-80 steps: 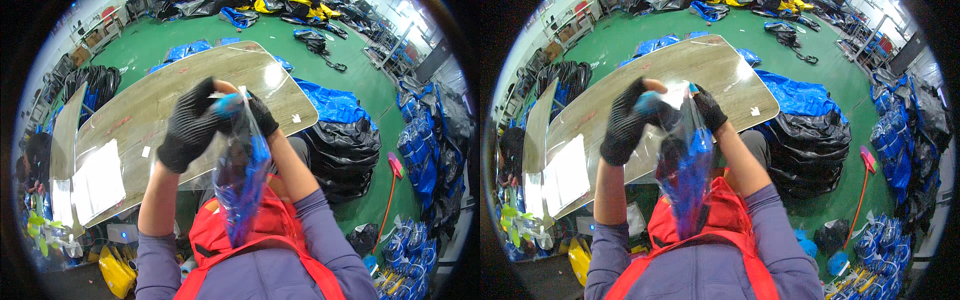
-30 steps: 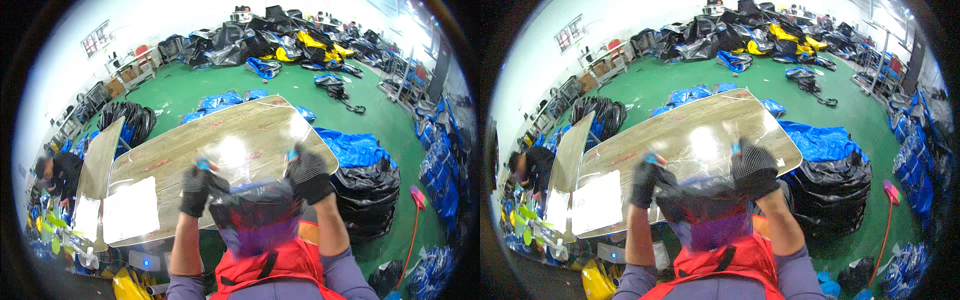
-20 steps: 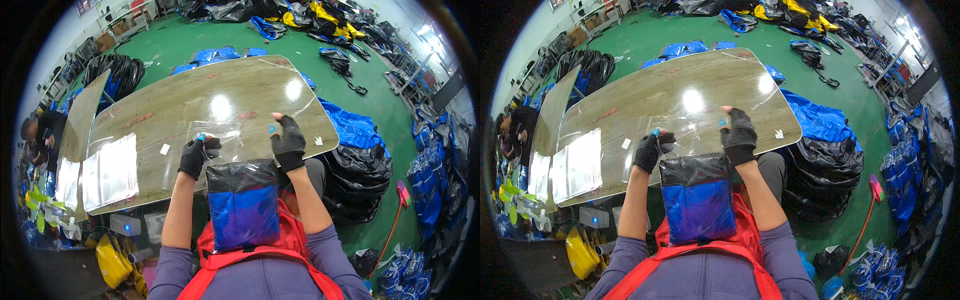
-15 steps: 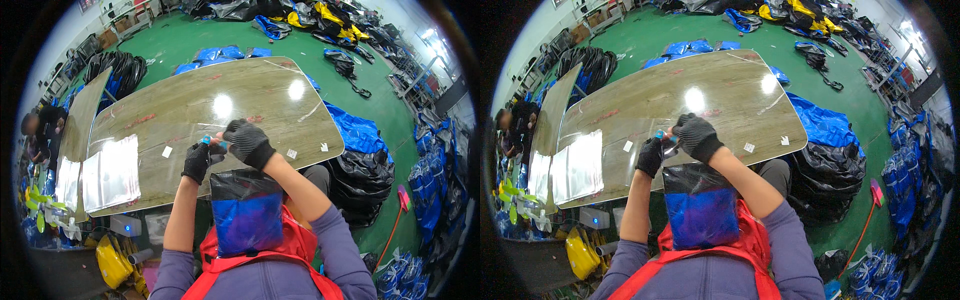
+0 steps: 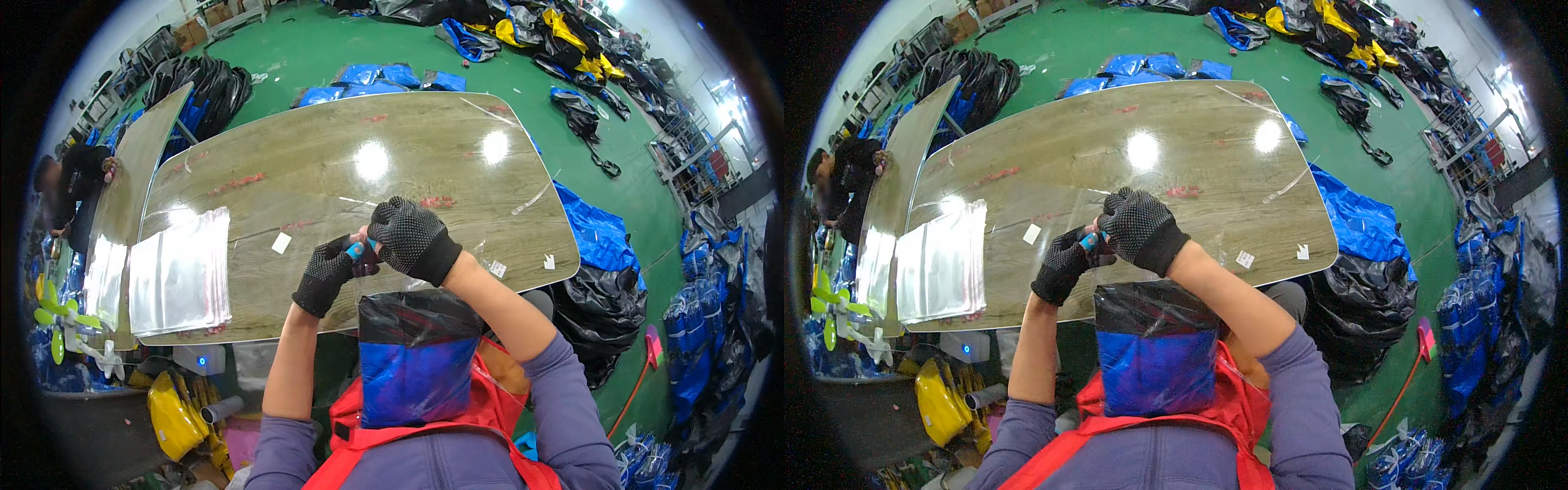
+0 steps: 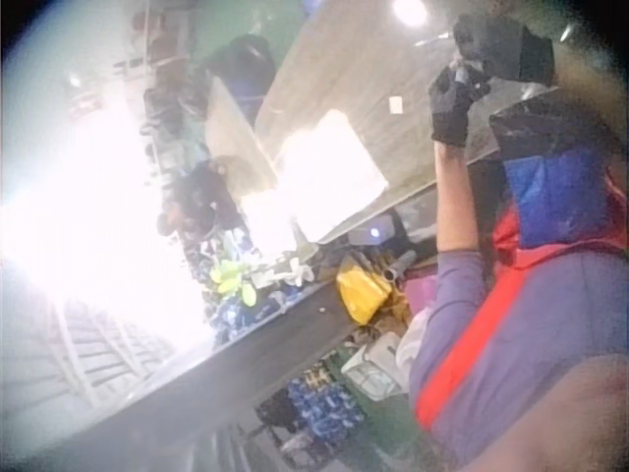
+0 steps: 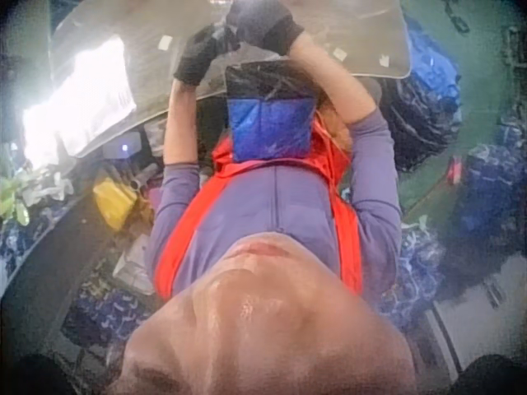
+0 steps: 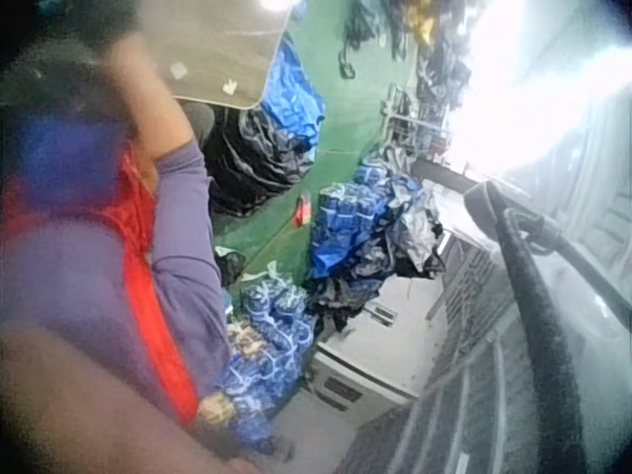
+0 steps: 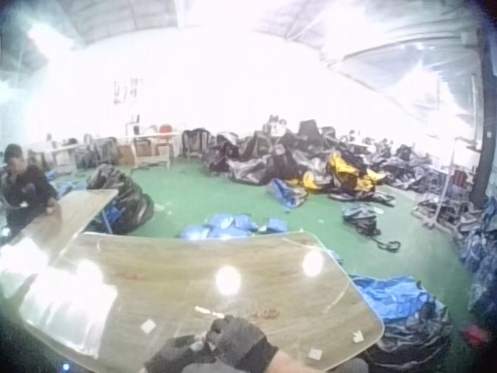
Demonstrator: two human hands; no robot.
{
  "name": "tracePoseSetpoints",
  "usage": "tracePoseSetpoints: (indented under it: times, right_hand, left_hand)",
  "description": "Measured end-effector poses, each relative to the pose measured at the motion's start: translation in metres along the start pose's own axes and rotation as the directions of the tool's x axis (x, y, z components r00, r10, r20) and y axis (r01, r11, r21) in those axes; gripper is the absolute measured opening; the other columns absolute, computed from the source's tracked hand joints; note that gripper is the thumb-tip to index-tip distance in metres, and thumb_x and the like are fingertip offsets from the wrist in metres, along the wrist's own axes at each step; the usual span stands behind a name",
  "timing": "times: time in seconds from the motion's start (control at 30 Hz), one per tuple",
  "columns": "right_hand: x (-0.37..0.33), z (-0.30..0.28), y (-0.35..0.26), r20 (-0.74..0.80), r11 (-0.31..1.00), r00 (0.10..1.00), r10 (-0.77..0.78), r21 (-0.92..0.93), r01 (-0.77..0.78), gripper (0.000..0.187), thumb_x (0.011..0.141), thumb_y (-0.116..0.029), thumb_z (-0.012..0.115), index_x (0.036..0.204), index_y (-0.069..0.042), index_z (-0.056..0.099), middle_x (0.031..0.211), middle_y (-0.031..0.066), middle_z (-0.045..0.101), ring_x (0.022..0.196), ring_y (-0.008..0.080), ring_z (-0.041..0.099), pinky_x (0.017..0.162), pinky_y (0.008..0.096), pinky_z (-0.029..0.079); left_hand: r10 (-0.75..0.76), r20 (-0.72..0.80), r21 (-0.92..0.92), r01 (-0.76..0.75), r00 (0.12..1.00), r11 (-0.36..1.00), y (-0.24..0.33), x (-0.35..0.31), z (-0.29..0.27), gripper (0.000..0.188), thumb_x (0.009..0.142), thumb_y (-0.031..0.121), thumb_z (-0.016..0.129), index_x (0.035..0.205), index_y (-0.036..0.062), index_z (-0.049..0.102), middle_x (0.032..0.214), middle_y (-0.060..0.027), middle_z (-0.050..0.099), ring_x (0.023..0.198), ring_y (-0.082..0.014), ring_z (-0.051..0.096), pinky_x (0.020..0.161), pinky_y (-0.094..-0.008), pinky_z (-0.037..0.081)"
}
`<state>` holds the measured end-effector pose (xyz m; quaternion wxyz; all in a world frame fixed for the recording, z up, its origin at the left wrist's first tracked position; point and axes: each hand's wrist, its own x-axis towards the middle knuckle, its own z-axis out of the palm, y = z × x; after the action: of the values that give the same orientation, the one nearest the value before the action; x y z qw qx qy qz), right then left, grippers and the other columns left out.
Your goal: The person repeatedly folds a blue and black soft bag, places it into a clear plastic bag, and seals the bag. The person repeats this folding and bagging cycle multiple times on a workbench.
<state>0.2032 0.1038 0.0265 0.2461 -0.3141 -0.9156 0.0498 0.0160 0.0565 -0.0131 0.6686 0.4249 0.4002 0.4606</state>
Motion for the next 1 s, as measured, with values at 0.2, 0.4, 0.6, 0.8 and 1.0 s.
tracePoseSetpoints:
  times: [0.2,0.4,0.6,0.8,1.0]
  right_hand:
    - [0.002,-0.019,0.012,-0.027,0.989,0.991,-0.128,-0.081,0.125,0.016,0.068,-0.026,0.066,0.076,-0.012,0.066,0.082,0.0086,0.059,0.087,0.0279,0.055,0.075,0.0401,0.043]
    - [0.001,-0.002,0.018,0.035,0.980,0.981,-0.193,-0.049,0.195,0.020,0.070,-0.033,0.066,0.071,-0.013,0.066,0.080,0.0085,0.059,0.085,0.0275,0.055,0.073,0.0410,0.043]
    - [-0.015,-0.064,0.115,-0.199,0.913,0.940,0.277,-0.251,-0.322,0.018,0.077,-0.027,0.058,0.081,-0.011,0.066,0.084,0.0141,0.064,0.078,0.0294,0.062,0.072,0.0414,0.049]
    - [-0.105,-0.092,0.160,-0.030,0.361,0.522,0.852,0.755,-0.547,0.020,0.084,-0.026,0.060,0.096,-0.009,0.058,0.079,0.0079,0.062,0.064,0.0158,0.055,0.059,0.0308,0.046]
    - [-0.132,-0.030,0.067,0.465,-0.196,0.625,0.627,0.871,-0.451,0.041,0.092,-0.033,0.058,0.117,0.000,0.061,0.106,0.0118,0.067,0.068,0.0141,0.062,0.058,0.0267,0.049]
  left_hand:
    - [-0.046,0.027,0.072,0.044,0.999,0.996,0.005,-0.005,0.004,0.042,0.092,0.034,0.060,0.115,-0.0009,0.063,0.100,-0.0101,0.067,0.089,-0.0177,0.064,0.084,-0.0331,0.052]
    - [0.154,0.073,0.407,-0.170,0.985,0.898,-0.001,-0.005,0.003,0.025,0.093,0.016,0.060,0.111,-0.0005,0.065,0.093,-0.0061,0.068,0.082,-0.0100,0.060,0.075,-0.0259,0.049]
    - [0.058,0.064,0.171,-0.068,0.996,0.983,0.001,-0.008,0.001,0.027,0.092,0.014,0.060,0.114,-0.0009,0.063,0.100,-0.0096,0.069,0.087,-0.0145,0.065,0.078,-0.0284,0.051]
    - [0.026,-0.121,0.439,0.030,0.992,0.898,0.009,-0.005,-0.005,0.037,0.095,0.035,0.052,0.114,0.0068,0.065,0.097,-0.0071,0.071,0.064,-0.0081,0.056,0.055,-0.0227,0.042]
    - [-0.198,0.060,-0.114,0.204,0.978,0.972,0.010,-0.006,-0.015,0.042,0.095,0.034,0.052,0.123,0.0020,0.057,0.116,-0.0171,0.063,0.077,-0.0174,0.065,0.064,-0.0297,0.052]
